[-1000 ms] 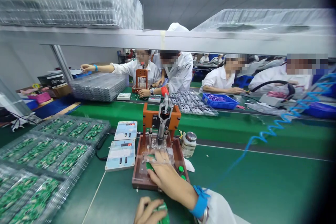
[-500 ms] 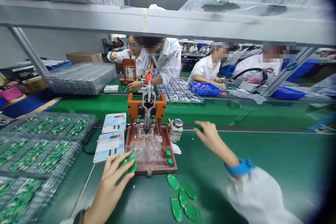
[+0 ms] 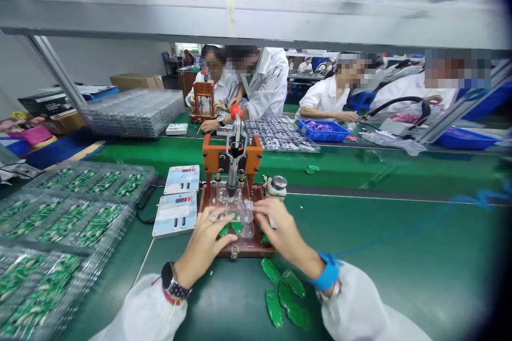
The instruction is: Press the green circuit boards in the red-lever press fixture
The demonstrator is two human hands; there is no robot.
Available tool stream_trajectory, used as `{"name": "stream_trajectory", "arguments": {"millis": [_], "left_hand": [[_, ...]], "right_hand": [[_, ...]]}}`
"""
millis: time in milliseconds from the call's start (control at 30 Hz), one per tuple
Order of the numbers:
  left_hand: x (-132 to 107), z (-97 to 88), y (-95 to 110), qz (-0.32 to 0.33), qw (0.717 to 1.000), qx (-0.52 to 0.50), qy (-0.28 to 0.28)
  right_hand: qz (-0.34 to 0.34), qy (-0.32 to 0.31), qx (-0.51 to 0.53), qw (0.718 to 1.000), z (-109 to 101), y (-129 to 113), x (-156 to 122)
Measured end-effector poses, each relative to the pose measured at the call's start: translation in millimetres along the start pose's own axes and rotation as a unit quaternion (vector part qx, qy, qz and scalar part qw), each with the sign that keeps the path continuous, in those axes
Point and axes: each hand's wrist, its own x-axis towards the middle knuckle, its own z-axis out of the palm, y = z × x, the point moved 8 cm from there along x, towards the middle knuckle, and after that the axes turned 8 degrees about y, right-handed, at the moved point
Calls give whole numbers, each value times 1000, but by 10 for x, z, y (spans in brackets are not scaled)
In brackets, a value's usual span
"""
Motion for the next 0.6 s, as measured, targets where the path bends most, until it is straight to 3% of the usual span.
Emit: {"name": "stream_trajectory", "arguments": {"millis": [100, 200, 400, 600], "left_hand": [[0, -62, -84, 6, 1000, 11, -13], [-24, -129, -147, 17, 999, 23, -26], [-5, -144, -174, 34, 998, 42, -42], [-15, -147, -156, 35, 996, 35, -68]], "right_hand": [[-35, -121, 49, 991, 318, -332, -102], [-8, -214, 74, 974, 470, -353, -55], [42, -203, 56, 977, 488, -201, 14], [37, -193, 25, 980, 493, -287, -103]]}}
